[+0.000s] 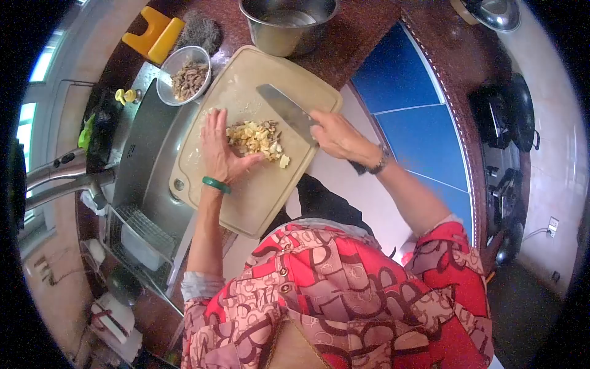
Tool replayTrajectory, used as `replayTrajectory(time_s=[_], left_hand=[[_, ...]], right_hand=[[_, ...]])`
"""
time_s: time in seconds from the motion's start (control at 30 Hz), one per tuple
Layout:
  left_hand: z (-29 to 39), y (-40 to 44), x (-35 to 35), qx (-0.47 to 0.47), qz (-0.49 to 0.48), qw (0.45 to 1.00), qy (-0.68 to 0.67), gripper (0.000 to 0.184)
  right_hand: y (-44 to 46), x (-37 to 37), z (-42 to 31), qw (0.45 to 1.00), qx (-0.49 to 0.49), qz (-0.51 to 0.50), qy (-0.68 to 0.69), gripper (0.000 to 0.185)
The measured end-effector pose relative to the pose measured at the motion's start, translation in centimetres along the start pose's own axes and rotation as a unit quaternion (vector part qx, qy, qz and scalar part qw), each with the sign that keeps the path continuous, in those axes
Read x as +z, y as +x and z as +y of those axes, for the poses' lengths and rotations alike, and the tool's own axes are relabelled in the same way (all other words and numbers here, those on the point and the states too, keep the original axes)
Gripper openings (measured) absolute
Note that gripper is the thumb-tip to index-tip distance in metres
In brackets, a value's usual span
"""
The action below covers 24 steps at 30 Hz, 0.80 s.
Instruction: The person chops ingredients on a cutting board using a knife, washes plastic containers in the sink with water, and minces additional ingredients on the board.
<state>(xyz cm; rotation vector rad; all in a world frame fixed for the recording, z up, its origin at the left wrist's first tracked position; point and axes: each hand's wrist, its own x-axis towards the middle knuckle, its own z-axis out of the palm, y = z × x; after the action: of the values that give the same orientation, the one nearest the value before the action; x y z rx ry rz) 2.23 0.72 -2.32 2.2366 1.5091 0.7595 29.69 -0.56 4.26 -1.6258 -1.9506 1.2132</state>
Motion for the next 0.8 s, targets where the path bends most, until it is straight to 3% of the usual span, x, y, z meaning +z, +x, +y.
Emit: replayTrajectory(time_s=[0.03, 0.2, 0.27, 0.3, 0.33, 0.4, 0.43, 0.47, 0.57, 0.73, 0.8], left_hand=[[0.1, 0.1, 0.4, 0.012, -0.011, 1.0, 0.004, 0.117], [2.2, -0.4, 2.5, 0.048, -0.009, 0.997, -0.052, 0.111], [2.4, -1.0, 4.0, 0.043, 0.034, 0.998, -0.043, 0.104], [3.2, -0.8, 3.9, 0.037, 0.049, 0.997, -0.045, 0.086], [3.4, -0.8, 4.3, 0.04, 0.048, 0.997, -0.043, 0.086], [3.5, -0.6, 4.9, -0.024, 0.074, 0.996, -0.051, 0.065], [3.7, -0.3, 4.4, -0.038, 0.086, 0.993, -0.077, 0.046], [3.5, -0.3, 4.5, -0.036, 0.088, 0.993, -0.074, 0.046], [3.6, -0.1, 3.8, -0.113, 0.138, 0.951, -0.251, 0.033], [4.6, 1.4, 0.8, -0.12, 0.164, 0.935, -0.291, 0.033], [4.0, 3.4, -0.6, -0.096, 0.196, 0.913, -0.345, 0.035]], right_hand=[[-0.8, 0.5, 0.2, 0.985, 0.143, -0.031, 0.094, 0.017], [-2.7, 5.9, -0.5, 0.942, 0.228, 0.004, 0.248, 0.017], [-2.3, 7.9, -1.5, 0.955, 0.191, 0.026, 0.226, 0.016], [-1.8, 8.9, -2.0, 0.946, 0.199, 0.038, 0.253, 0.016], [-1.3, 9.8, -2.5, 0.937, 0.205, 0.048, 0.278, 0.015], [0.0, 11.3, -3.6, 0.932, 0.192, 0.048, 0.305, 0.015], [0.4, 11.7, -3.8, 0.926, 0.181, 0.047, 0.329, 0.015], [0.6, 11.9, -3.8, 0.926, 0.177, 0.047, 0.33, 0.015], [1.2, 12.5, -4.2, 0.93, 0.119, 0.036, 0.345, 0.015], [2.0, 11.3, -6.5, 0.931, 0.073, 0.035, 0.356, 0.015], [3.9, 10.6, -7.1, 0.954, 0.0, 0.06, 0.292, 0.016]])
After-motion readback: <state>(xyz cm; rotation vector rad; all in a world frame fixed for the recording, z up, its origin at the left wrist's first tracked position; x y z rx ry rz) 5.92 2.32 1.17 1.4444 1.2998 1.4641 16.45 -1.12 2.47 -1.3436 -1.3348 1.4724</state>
